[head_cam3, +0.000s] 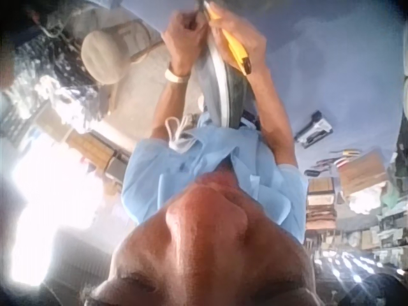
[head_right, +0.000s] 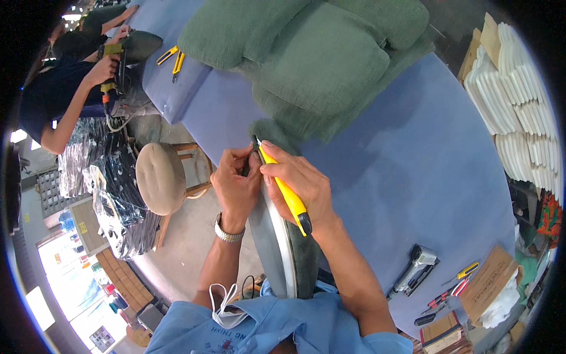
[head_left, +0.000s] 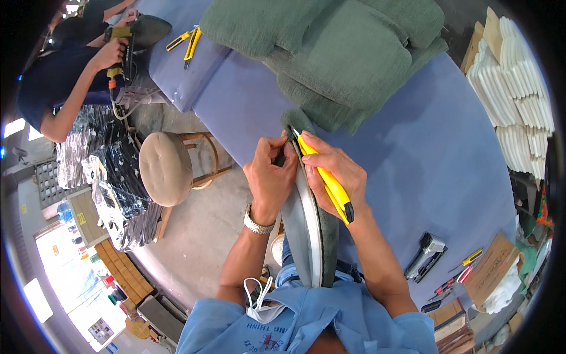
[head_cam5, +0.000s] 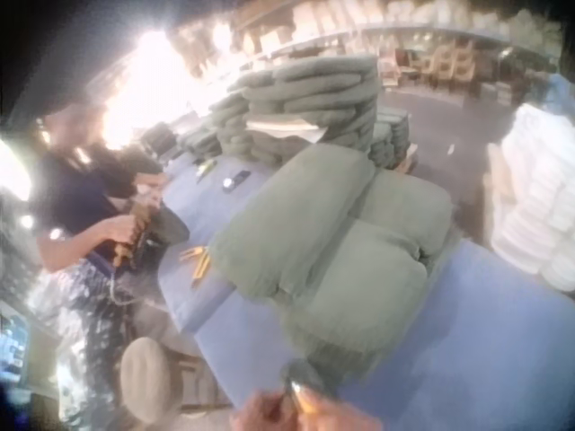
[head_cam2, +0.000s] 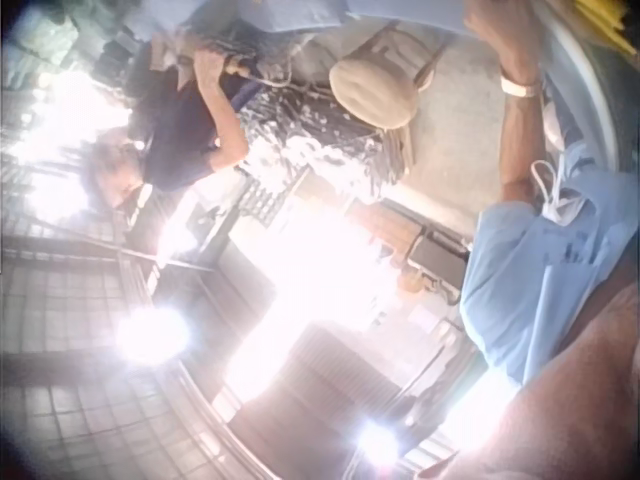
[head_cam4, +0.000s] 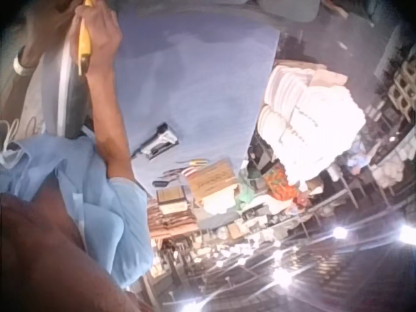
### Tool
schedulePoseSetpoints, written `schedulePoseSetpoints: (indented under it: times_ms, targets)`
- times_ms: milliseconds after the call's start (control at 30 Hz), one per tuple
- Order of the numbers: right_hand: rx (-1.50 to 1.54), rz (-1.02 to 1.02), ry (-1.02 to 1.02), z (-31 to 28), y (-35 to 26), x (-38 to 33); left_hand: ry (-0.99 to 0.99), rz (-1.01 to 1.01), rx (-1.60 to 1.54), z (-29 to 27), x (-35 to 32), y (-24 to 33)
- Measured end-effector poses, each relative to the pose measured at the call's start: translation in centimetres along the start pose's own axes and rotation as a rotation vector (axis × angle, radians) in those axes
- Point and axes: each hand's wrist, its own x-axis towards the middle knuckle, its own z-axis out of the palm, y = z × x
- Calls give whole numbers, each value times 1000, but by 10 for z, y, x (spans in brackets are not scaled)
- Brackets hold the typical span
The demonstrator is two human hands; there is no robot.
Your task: The person wraps green fabric around a cushion core, trims excess fabric with a utility knife, and secures the edges with a staple gun. They repeat this process for multiple cushions, stacking finished units on the table.
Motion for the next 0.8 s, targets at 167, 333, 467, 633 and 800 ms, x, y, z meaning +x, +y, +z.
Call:
schedulePoseSetpoints:
  times_ms: [167, 333, 467, 633, 800]
  targets:
    - [-16, 9, -28, -2, -3, -3, 6, -48, -10, 3, 1, 5]
    - [-4, 32, 5, -3, -5, -3, -9, 83, 33, -3, 5, 6]
    - [7, 81, -23, -7, -12, -10, -57, 160, 211, -4, 4, 0]
    - [62, 125, -20, -9, -15, -18, 10, 162, 182, 2, 2, 2]
    - [79, 139, 8, -8, -16, -22, 31, 87, 73, 4, 4, 1]
